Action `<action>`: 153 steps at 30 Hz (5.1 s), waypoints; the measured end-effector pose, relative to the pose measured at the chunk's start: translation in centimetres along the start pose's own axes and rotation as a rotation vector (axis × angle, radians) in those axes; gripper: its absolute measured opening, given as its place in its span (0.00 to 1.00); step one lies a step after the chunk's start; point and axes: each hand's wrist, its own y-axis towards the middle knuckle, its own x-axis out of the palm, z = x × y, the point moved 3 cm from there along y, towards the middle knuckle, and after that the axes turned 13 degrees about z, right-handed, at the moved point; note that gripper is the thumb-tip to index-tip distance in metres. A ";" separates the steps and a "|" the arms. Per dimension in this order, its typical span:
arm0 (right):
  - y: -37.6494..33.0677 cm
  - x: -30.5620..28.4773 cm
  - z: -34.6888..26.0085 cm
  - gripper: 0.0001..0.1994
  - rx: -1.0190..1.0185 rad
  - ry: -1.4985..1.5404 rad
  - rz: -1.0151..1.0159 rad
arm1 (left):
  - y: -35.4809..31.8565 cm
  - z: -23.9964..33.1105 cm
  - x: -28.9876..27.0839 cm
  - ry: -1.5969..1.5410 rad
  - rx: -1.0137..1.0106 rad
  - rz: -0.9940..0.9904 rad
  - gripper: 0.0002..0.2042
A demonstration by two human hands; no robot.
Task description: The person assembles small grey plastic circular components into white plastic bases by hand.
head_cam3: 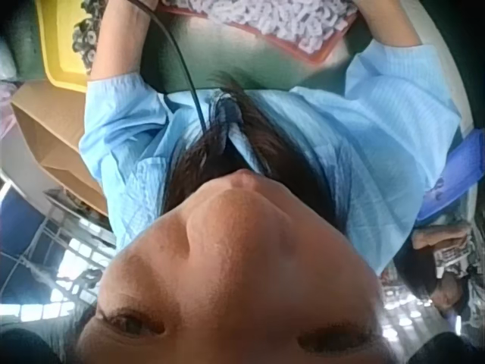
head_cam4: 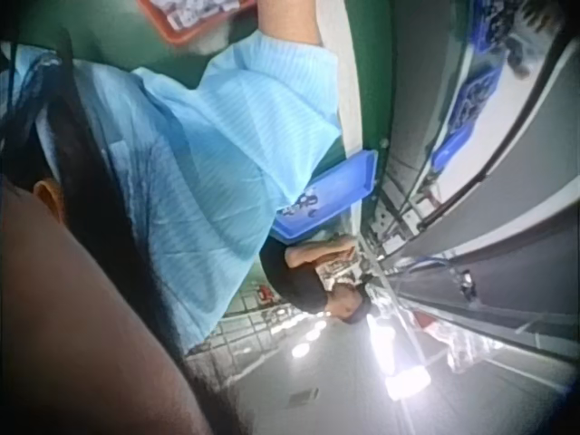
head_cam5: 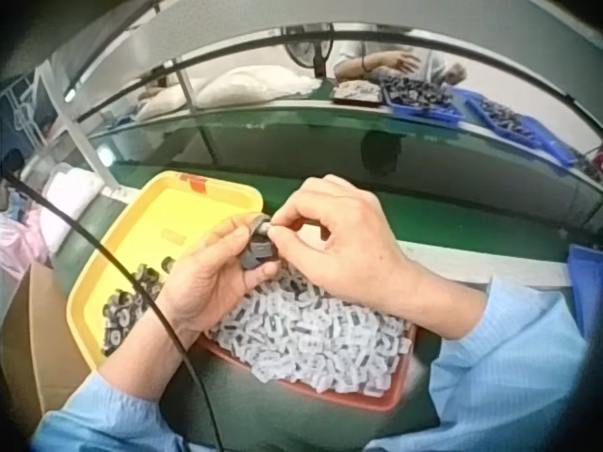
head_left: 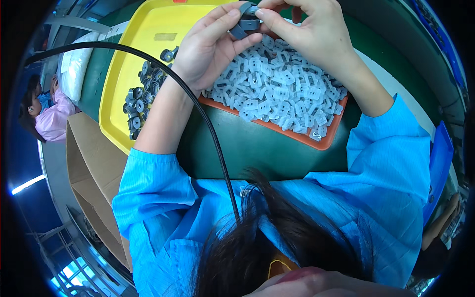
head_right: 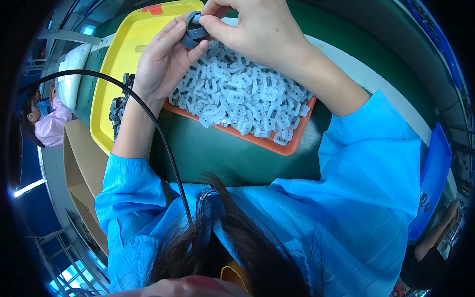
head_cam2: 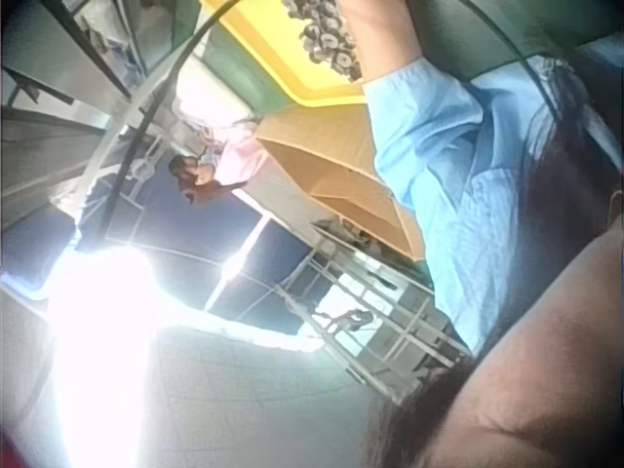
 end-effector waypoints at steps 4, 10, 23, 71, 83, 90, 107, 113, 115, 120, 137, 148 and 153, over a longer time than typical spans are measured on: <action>0.4 0.1 -1.3 0.05 0.182 -0.123 -0.123 | 0.2 -0.2 0.4 -0.157 -0.017 -0.110 0.18; -0.6 0.4 1.6 0.09 -0.257 0.057 0.184 | 0.6 -0.5 1.2 -0.213 -0.052 -0.043 0.15; -0.9 -0.6 3.8 0.09 0.894 0.608 -0.263 | -0.3 0.9 1.7 0.547 0.126 0.107 0.16; 1.3 -4.4 7.0 0.12 0.428 -0.413 -0.332 | 0.6 0.6 -2.1 0.431 0.028 0.133 0.23; 0.5 -2.1 1.1 0.12 0.399 -0.377 -0.730 | 1.7 -1.8 -0.2 0.143 0.726 -0.287 0.21; -1.1 -0.1 1.6 0.07 0.938 0.223 -0.252 | -0.4 0.2 2.3 0.957 0.523 0.190 0.17; -1.8 0.4 3.0 0.10 1.191 0.523 -0.297 | -1.6 1.2 4.5 1.104 0.767 0.231 0.18; -1.5 -0.4 3.4 0.09 1.153 0.531 -0.390 | -1.0 2.0 3.0 0.909 0.532 0.115 0.19; -0.7 -1.1 2.7 0.09 1.165 0.559 -0.422 | -1.1 2.6 2.8 0.897 0.578 0.042 0.18; 0.7 -2.4 3.8 0.09 0.893 0.178 -0.460 | -0.7 2.6 0.3 0.566 0.069 0.219 0.13; -0.9 -1.2 -1.1 0.11 0.097 -0.719 -0.688 | 0.2 1.0 -2.5 0.565 0.146 0.222 0.19; -0.7 -1.2 1.0 0.08 0.595 -0.386 -0.697 | -0.4 0.4 1.6 0.543 0.082 0.238 0.25; 0.9 -1.8 0.4 0.08 0.918 0.103 -0.353 | -1.0 0.5 2.9 0.767 0.301 0.196 0.22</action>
